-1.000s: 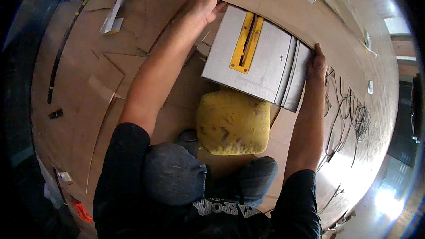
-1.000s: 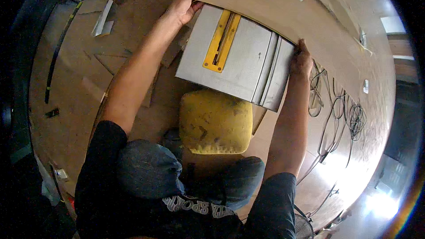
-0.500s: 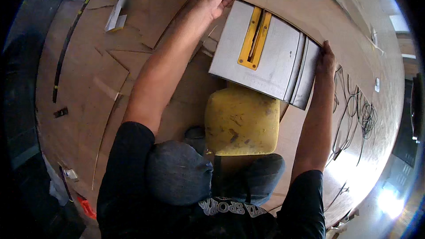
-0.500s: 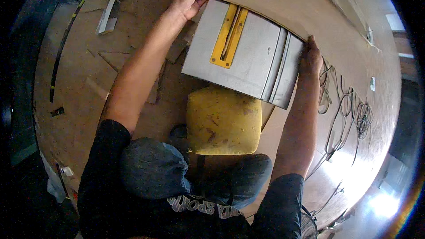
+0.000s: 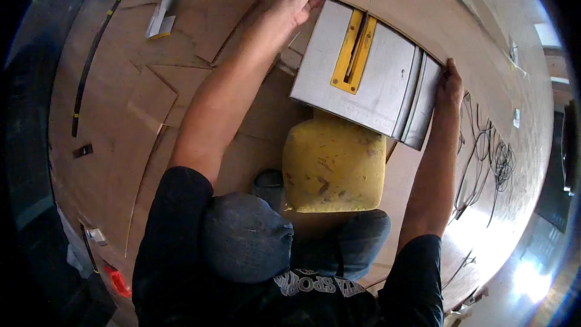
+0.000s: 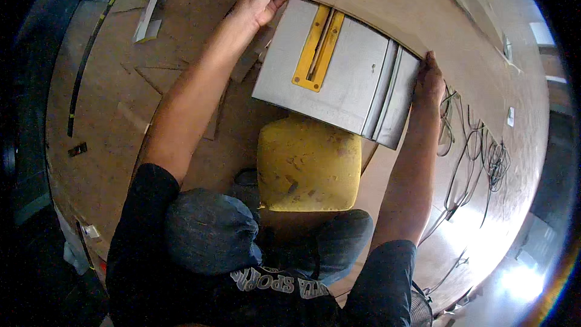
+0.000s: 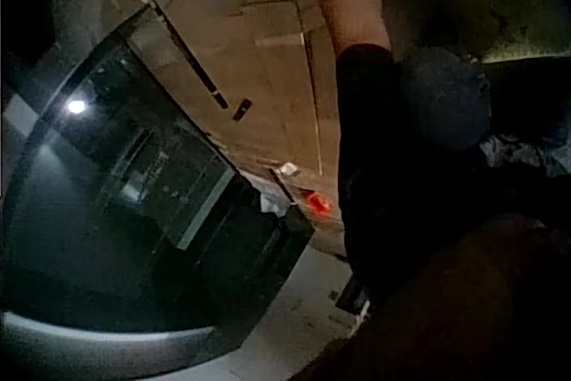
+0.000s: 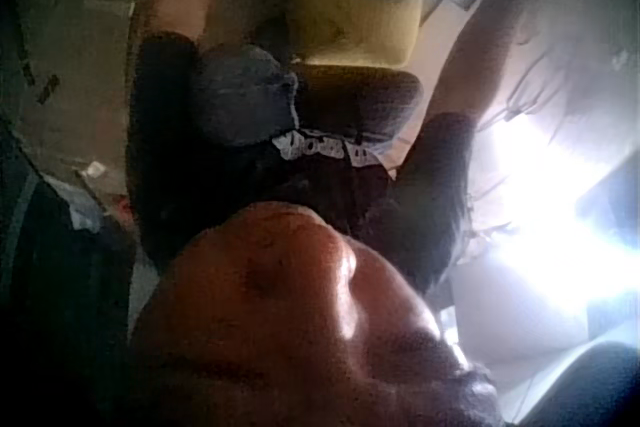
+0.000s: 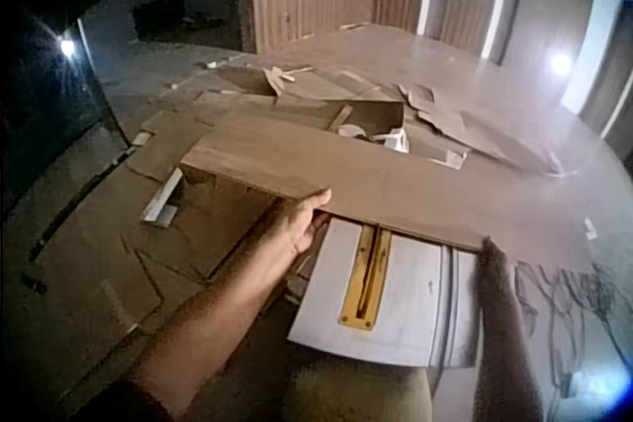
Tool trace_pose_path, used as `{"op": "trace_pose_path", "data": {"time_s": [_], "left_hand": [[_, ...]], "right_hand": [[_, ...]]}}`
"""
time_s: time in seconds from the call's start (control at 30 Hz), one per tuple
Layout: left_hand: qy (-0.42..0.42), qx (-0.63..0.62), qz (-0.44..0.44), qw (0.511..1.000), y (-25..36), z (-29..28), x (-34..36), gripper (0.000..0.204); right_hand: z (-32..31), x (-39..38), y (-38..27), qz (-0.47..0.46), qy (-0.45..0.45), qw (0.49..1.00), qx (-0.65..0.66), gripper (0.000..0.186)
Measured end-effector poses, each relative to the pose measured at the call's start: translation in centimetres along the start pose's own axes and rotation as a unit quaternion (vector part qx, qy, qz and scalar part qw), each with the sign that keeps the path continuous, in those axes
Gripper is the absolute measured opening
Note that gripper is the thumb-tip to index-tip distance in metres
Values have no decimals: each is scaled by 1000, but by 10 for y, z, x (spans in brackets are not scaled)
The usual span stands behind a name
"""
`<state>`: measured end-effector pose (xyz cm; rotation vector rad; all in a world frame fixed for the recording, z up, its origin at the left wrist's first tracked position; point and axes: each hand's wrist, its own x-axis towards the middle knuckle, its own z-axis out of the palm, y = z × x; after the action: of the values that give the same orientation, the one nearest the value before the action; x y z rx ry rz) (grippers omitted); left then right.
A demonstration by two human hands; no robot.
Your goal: The person cuts a flooring plank using a table saw and uses a tape measure and a square to mark another plank with a pencil.
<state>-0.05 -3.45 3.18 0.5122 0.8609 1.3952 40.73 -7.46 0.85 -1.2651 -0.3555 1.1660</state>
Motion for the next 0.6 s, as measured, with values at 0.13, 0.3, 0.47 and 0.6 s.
{"op": "trace_pose_path", "data": {"time_s": [0.13, 0.3, 0.47, 0.6], "left_hand": [[-8, 4, -12, 1000, 0, -6, 2, 33], [21, 2, -20, 1000, 1, -2, -6, 33], [13, 2, -7, 1000, 1, -3, -12, 35], [14, -5, -11, 1000, 0, -4, -18, 35]], "right_hand": [[0, -4, 0, -5, -25, 999, -22, 18], [2, -11, 1, -24, -28, 999, 7, 19], [-2, -14, -1, -9, -4, 1000, 2, 21], [-1, -22, 1, 10, 10, 1000, -23, 21]]}}
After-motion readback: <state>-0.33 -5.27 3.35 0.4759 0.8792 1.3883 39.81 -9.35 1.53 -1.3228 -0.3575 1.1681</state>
